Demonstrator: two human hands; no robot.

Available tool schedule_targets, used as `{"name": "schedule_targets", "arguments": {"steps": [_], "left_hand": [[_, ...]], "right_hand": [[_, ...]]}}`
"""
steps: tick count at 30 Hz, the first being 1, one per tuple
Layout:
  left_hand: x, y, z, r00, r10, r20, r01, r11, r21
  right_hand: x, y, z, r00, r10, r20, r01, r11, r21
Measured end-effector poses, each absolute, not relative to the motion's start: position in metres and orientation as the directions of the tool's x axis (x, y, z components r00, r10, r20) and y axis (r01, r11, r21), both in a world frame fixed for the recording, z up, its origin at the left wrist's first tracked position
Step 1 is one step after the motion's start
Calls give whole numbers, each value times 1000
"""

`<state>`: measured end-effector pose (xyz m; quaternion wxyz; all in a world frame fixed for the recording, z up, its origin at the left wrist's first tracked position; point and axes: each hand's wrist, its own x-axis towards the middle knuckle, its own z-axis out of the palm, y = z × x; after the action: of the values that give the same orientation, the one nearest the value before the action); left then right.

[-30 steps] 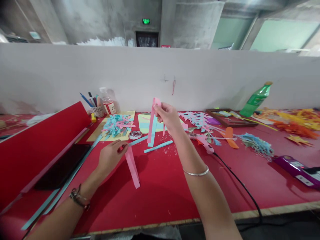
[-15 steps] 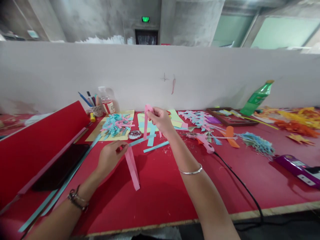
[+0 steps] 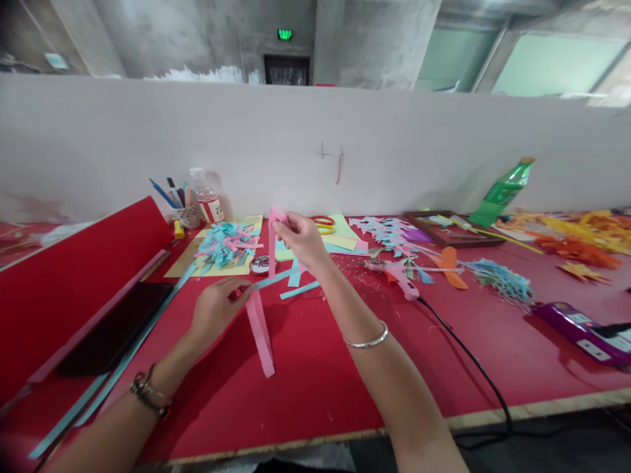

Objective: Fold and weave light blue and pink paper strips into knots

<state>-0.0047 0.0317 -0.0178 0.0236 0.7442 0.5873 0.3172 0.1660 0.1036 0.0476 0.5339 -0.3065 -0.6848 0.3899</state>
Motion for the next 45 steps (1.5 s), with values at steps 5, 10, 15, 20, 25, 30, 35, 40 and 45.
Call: {"name": "schedule_targets", "arguments": {"steps": [5, 10, 15, 20, 25, 30, 35, 40, 45], "left_hand": [[-4, 32, -21, 117, 889, 442, 857, -316, 408], [-5, 33, -20, 110, 891, 441, 856, -310, 414], [-5, 33, -19, 113, 891, 440, 859, -310, 407], [-5, 33, -18, 102, 902, 420, 865, -289, 409], [-6, 33, -19, 102, 891, 443, 865, -299, 403], [-5, 32, -17, 92, 883, 459, 864, -301, 405], [-6, 31, -16, 80, 880, 468, 862, -297, 411], [-9, 32, -17, 30, 873, 486, 843, -283, 457], [-10, 35, -16, -36, 871, 489, 745, -303, 595]], "right_hand": [[166, 103, 48, -254, 843, 474, 15, 494, -869], [167, 104, 48, -252, 840, 480, -6, 495, -869], [169, 104, 48, -253, 849, 463, 1, 479, -878], [168, 105, 47, -265, 849, 458, 20, 479, -877], [168, 105, 46, -266, 853, 449, 32, 473, -881], [166, 104, 45, -286, 852, 439, 44, 469, -882], [158, 101, 39, -352, 845, 402, 52, 446, -893], [152, 96, 36, -462, 820, 339, 77, 418, -905], [148, 94, 35, -515, 804, 297, 37, 367, -930]]}}
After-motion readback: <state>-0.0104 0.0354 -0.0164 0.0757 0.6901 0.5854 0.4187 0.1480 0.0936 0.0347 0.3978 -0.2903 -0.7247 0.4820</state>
